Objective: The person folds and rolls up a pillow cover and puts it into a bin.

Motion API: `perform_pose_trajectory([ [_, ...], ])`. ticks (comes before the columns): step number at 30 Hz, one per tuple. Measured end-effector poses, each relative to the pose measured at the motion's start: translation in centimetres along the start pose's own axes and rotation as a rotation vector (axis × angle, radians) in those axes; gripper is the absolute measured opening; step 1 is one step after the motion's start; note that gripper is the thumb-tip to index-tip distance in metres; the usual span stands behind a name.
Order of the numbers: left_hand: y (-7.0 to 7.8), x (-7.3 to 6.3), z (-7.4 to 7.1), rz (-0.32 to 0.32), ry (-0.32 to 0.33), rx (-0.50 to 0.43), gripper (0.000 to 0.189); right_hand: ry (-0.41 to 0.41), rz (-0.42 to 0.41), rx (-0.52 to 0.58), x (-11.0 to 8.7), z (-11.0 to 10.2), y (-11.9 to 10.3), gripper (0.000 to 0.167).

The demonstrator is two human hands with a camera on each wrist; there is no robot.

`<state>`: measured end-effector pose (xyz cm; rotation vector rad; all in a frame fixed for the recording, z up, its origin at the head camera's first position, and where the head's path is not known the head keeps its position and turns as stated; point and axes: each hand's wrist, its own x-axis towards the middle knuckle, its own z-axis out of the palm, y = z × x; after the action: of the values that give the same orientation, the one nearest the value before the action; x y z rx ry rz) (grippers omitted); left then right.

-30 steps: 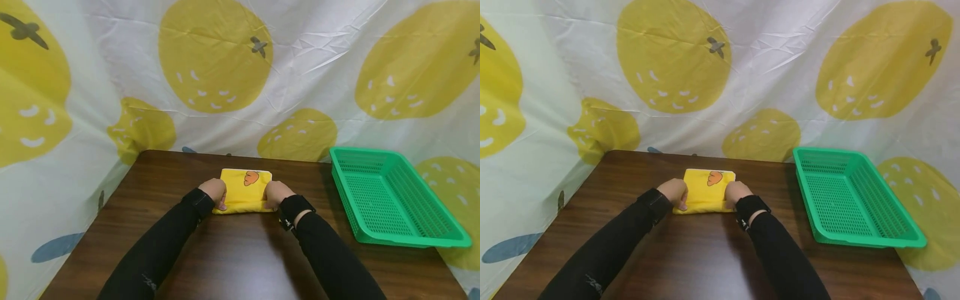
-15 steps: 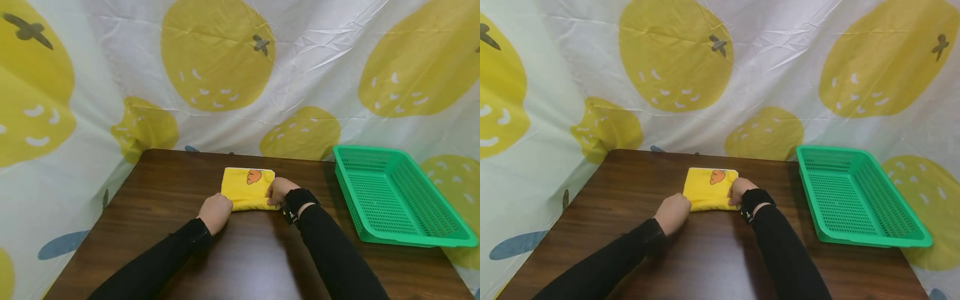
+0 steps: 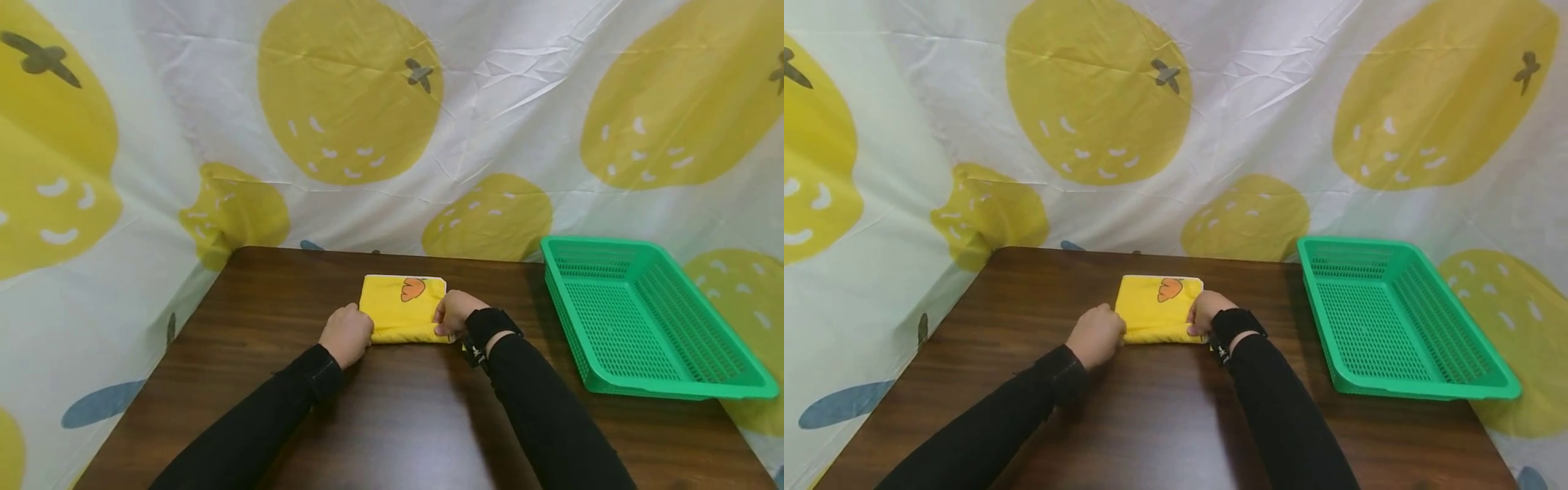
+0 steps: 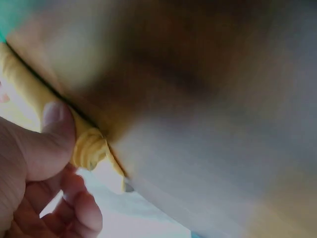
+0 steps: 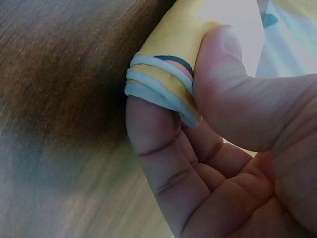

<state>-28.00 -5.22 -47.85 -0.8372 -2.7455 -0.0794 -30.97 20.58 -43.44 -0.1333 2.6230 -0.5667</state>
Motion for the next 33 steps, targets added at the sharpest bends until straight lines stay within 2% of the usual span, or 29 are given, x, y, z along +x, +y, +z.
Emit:
perform_pose_trajectory([
  [5, -0.7, 1.6, -0.5, -0.007, -0.113, -0.076, 0.015, 0.011, -0.002, -0.002, -0.4, 0.0, -0.1, 0.011],
  [11, -1.4, 4.0, -1.0, 0.030, -0.290, -0.064, 0.019, 0.024, -0.010, 0.010, -0.1, 0.4, 0.4, 0.009],
  [14, -1.4, 5.1, -1.3, 0.042, -0.397, -0.057, 0.024, 0.057, -0.034, -0.038, -0.1, 0.9, 0.4, 0.010],
  [15, -2.4, 5.8, 0.7, 0.072, -0.403, -0.045, 0.026, 0.076, -0.049, -0.069, -0.3, 1.1, 0.4, 0.010],
  [17, -2.5, 6.7, 1.0, 0.104, -0.451, -0.022, 0.029, 0.122, -0.069, -0.137, -0.7, 1.5, 0.2, 0.008],
  [18, -3.0, 7.2, 1.8, 0.137, -0.447, -0.009, 0.030, 0.154, -0.080, -0.180, -0.9, 1.8, 0.0, 0.008],
  [20, -3.2, 8.1, 2.5, 0.164, -0.487, 0.032, 0.026, 0.237, -0.102, -0.277, -1.4, 2.3, -0.5, 0.007],
  [21, -2.9, 8.1, 2.0, 0.185, -0.478, 0.074, 0.021, 0.284, -0.111, -0.324, -1.6, 2.6, -0.8, 0.009],
  [22, -2.2, 8.2, 0.6, 0.179, -0.515, 0.088, 0.019, 0.332, -0.128, -0.379, -1.9, 2.9, -1.0, 0.012],
  [24, -3.2, 9.1, 2.2, 0.223, -0.503, 0.103, 0.018, 0.432, -0.172, -0.503, -2.5, 3.6, -1.5, 0.018],
  [25, -3.2, 9.3, 2.1, 0.218, -0.536, 0.110, 0.020, 0.476, -0.199, -0.565, -2.8, 4.0, -1.7, 0.019],
  [26, -3.5, 9.5, 2.6, 0.232, -0.522, 0.114, 0.023, 0.514, -0.224, -0.620, -3.2, 4.4, -1.9, 0.018],
  [27, -3.5, 9.6, 2.3, 0.223, -0.547, 0.108, 0.024, 0.543, -0.247, -0.668, -3.6, 4.8, -2.0, 0.017],
  [28, -3.8, 10.0, 2.7, 0.212, -0.585, 0.078, 0.028, 0.570, -0.267, -0.716, -4.0, 5.2, -2.1, 0.016],
  [29, -3.5, 9.8, 1.8, 0.203, -0.603, 0.072, 0.028, 0.591, -0.280, -0.749, -4.4, 5.6, -2.2, 0.015],
  [31, -2.1, 9.1, -1.4, 0.162, -0.654, 0.070, 0.025, 0.612, -0.290, -0.795, -4.9, 6.3, -2.1, 0.015],
  [33, -0.8, 8.2, -4.4, 0.084, -0.699, 0.023, 0.021, 0.623, -0.292, -0.818, -5.3, 7.0, -2.1, 0.016],
])
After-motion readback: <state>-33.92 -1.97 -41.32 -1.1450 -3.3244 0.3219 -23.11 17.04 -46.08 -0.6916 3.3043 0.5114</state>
